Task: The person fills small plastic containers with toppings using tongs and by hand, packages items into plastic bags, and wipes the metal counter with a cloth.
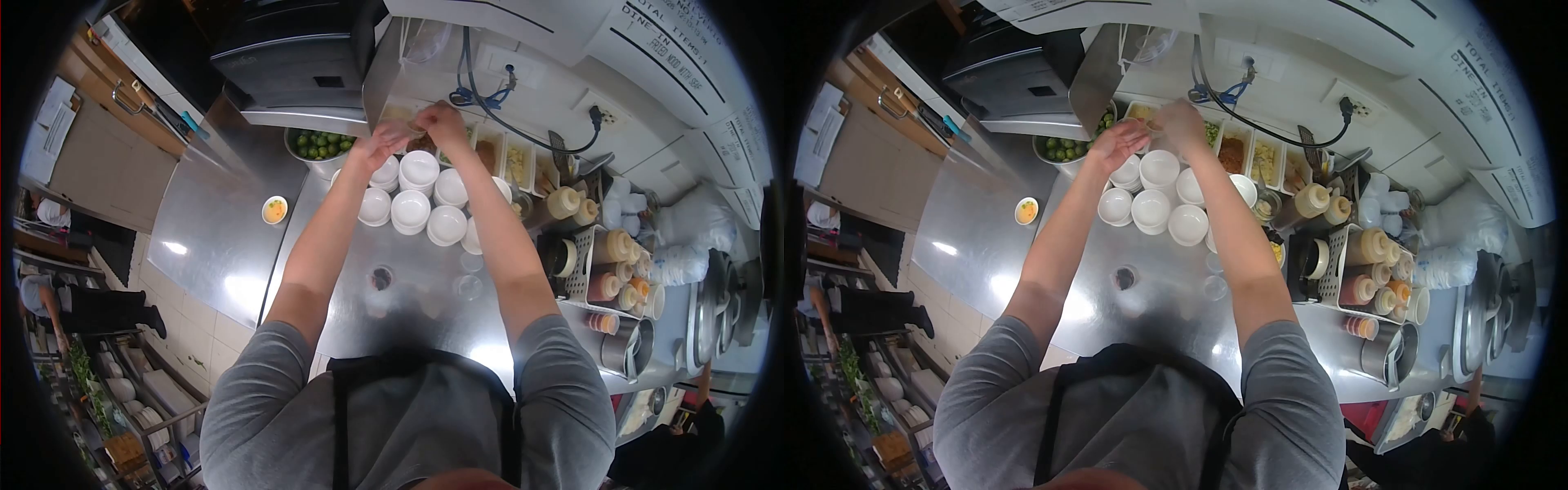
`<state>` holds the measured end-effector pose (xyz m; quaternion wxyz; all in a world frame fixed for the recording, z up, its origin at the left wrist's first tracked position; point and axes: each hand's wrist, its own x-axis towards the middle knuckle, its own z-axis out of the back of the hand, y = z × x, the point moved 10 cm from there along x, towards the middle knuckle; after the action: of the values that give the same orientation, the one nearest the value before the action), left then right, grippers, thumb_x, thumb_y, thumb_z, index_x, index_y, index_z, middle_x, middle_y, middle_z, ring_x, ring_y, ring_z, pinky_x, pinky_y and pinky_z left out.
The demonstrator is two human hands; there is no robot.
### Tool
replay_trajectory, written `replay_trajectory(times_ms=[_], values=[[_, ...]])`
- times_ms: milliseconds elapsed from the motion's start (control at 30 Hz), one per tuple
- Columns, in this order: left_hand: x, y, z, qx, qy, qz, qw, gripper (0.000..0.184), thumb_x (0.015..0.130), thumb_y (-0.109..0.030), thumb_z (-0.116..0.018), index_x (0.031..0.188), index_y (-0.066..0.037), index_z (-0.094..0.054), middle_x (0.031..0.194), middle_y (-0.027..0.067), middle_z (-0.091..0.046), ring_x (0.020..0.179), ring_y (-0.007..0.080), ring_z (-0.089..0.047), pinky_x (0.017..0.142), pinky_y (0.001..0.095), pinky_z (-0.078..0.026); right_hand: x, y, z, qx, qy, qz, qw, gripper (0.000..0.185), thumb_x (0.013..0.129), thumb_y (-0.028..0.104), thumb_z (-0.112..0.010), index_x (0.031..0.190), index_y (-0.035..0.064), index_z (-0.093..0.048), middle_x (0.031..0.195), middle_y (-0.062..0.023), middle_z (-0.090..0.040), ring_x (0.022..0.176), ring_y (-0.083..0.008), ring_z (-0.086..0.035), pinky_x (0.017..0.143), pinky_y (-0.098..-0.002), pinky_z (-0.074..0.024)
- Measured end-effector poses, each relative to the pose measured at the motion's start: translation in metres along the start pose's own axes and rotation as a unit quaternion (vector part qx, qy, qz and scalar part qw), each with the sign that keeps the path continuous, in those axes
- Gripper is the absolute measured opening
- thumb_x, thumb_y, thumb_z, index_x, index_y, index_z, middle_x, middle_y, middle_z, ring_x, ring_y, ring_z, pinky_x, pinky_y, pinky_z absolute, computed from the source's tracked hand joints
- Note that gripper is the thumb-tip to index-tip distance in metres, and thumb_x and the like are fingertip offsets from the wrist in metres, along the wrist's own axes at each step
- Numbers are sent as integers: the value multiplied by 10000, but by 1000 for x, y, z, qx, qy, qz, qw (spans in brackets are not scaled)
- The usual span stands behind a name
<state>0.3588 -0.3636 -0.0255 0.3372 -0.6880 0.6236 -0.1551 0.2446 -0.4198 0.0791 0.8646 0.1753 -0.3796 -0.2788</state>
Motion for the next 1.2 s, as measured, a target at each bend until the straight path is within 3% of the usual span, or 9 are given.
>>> replay_trajectory(times_ms=[167, 567, 700, 767, 833, 900, 1000, 1100, 1200], values=[[-26, -7, -16, 34, 17, -5, 999, 233, 848, -87, -501, 1034, 51, -485, 1123, 174, -522, 1002, 311, -535, 901, 383, -461, -9, 25, 8, -145, 113, -14, 983, 125, 672, 190, -596, 760, 129, -660, 834, -117, -583, 822, -288, -544, 718, -355, -454], [-105, -9, -78, 42, 78, 8, 996, 357, 850, -149, -524, 1114, 79, -446, 1140, 207, -501, 1051, 332, -507, 905, 361, -453, -45, 96, 100, -3, -2, 26, 1000, 113, 700, 75, -571, 777, 71, -653, 798, -160, -563, 790, -312, -551, 696, -366, -445], [-125, 4, -95, 59, 96, 43, 993, 383, 858, -154, -509, 1145, 86, -428, 1141, 206, -501, 1058, 329, -503, 912, 358, -447, -57, 104, 123, 40, -21, -15, 999, 76, 718, -9, -584, 775, 19, -626, 751, -89, -569, 631, -219, -561, 604, -285, -451], [-131, 16, -106, 48, 159, 51, 985, 393, 870, -160, -486, 1162, 92, -415, 1152, 219, -487, 1053, 332, -505, 923, 357, -438, -71, 119, 116, 26, 105, 22, 994, 78, 709, -1, -595, 781, 18, -619, 757, -83, -574, 637, -193, -563, 603, -279, -453], [-153, 24, -125, 64, 166, 63, 982, 399, 878, -165, -467, 1168, 102, -406, 1171, 235, -465, 1066, 330, -494, 939, 355, -426, -87, 137, 143, 31, 95, 14, 995, 109, 711, -8, -582, 812, 15, -615, 767, -75, -583, 632, -177, -559, 597, -271, -454], [-169, 31, -132, 64, 177, 66, 980, 406, 879, -169, -467, 1166, 110, -403, 1178, 247, -451, 1081, 329, -481, 951, 351, -415, -112, 130, 169, 55, 92, -98, 989, 166, 716, -25, -560, 871, 7, -608, 798, -63, -585, 668, -165, -564, 608, -266, -451], [-192, 47, -119, 48, 185, 97, 977, 425, 882, -171, -466, 1187, 111, -378, 1195, 240, -431, 1126, 324, -438, 985, 365, -377, -178, 126, 207, 59, 119, -82, 988, 164, 750, -3, -577, 909, 13, -611, 881, -62, -607, 778, -147, -572, 716, -253, -463], [-230, 52, -92, 57, 171, 132, 975, 437, 890, -174, -455, 1219, 93, -349, 1225, 215, -411, 1157, 315, -406, 998, 365, -357, -276, 82, 252, 62, 108, -251, 960, 152, 730, 71, -643, 860, -4, -619, 770, -82, -638, 739, -142, -598, 677, -257, -464], [-252, 50, -33, 78, 88, 105, 987, 382, 873, -174, -488, 1155, 75, -419, 1225, 175, -438, 1128, 322, -434, 984, 395, -372, -420, 0, 287, -62, 119, -429, 893, 197, 721, 95, -651, 897, 8, -636, 875, -120, -645, 803, -195, -619, 705, -301, -472]])
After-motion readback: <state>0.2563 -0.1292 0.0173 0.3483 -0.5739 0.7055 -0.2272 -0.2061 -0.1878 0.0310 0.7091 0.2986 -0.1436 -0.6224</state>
